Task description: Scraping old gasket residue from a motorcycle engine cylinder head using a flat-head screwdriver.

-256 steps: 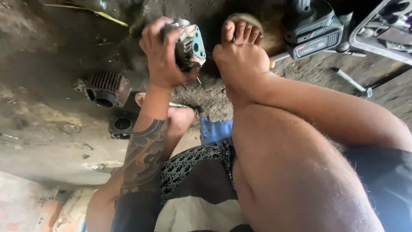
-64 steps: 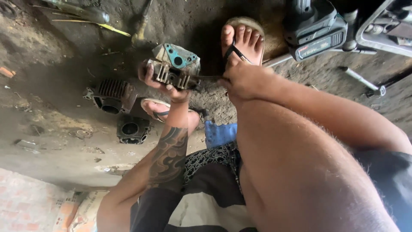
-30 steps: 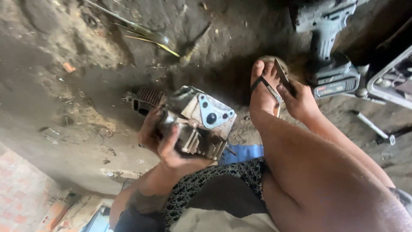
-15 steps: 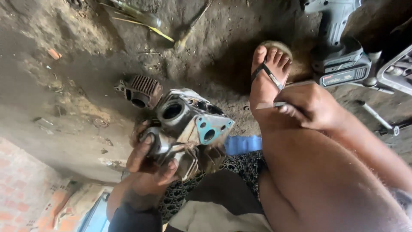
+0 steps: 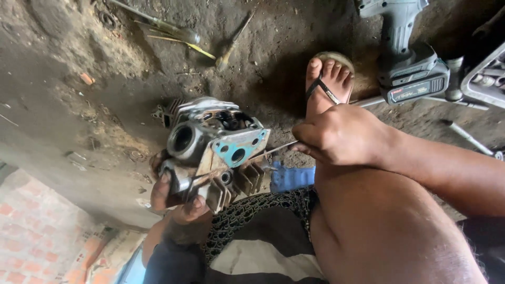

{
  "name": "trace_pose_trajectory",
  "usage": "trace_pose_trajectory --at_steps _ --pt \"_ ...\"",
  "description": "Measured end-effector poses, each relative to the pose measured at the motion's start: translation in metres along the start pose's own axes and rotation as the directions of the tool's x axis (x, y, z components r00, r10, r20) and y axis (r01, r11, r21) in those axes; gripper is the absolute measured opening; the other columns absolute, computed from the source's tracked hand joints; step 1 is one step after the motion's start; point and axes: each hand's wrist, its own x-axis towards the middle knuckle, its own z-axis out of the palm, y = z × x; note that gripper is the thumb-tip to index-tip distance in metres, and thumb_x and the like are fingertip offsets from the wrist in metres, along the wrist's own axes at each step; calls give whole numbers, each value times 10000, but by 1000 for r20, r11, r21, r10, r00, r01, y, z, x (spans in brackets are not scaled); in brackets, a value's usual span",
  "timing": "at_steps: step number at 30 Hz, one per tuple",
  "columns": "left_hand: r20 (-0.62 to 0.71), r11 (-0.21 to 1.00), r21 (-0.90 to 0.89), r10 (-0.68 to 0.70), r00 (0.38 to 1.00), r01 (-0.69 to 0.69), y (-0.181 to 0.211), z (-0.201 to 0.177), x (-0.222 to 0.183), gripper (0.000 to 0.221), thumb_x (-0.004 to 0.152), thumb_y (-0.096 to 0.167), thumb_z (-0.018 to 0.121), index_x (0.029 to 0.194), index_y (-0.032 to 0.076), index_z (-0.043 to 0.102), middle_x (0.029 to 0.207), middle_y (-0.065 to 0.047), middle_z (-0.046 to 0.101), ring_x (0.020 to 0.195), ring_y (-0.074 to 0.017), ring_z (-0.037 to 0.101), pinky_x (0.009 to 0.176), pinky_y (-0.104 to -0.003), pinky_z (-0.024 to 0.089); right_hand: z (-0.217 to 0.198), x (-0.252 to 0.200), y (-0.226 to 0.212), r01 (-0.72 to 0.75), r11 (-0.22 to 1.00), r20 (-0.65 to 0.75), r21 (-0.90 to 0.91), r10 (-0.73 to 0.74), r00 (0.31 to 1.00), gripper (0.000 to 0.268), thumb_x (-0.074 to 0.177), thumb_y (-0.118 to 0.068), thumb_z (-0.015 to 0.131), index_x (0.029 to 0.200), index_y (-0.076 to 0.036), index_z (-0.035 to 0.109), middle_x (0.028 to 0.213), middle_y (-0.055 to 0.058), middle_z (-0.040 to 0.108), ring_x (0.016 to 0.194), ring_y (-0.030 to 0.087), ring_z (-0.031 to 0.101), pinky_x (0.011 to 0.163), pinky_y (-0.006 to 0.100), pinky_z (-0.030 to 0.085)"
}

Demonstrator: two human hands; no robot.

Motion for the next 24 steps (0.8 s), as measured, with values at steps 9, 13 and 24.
trace_pose_trajectory --at_steps 9,13,24 --pt "193 730 575 318 928 -370 -11 20 40 724 1014 192 592 1553 123 113 1539 -251 322 1356 -412 497 1191 -482 496 -17 14 -12 77 996 -60 36 -75 995 403 1024 -441 570 722 -174 582 551 60 625 602 354 626 863 465 502" --pt "338 460 731 398 853 -504 -20 28 66 680 986 197 606 1519 156 184 1532 -202 351 1363 -380 490 1185 -491 504 -4 2 -9 12 997 -125 -70 -21 992 382 1054 -448 502 824 -157 592 711 51 660 598 308 681 524 441 547" --pt "747 -429 664 344 569 -612 -58 53 133 582 909 211 644 1425 251 380 1513 -65 427 1385 -290 468 1169 -516 527 3 -1 -8 -3 994 -121 -110 -10 993 347 1076 -383 460 929 -107 609 730 77 633 553 326 666 470 445 533"
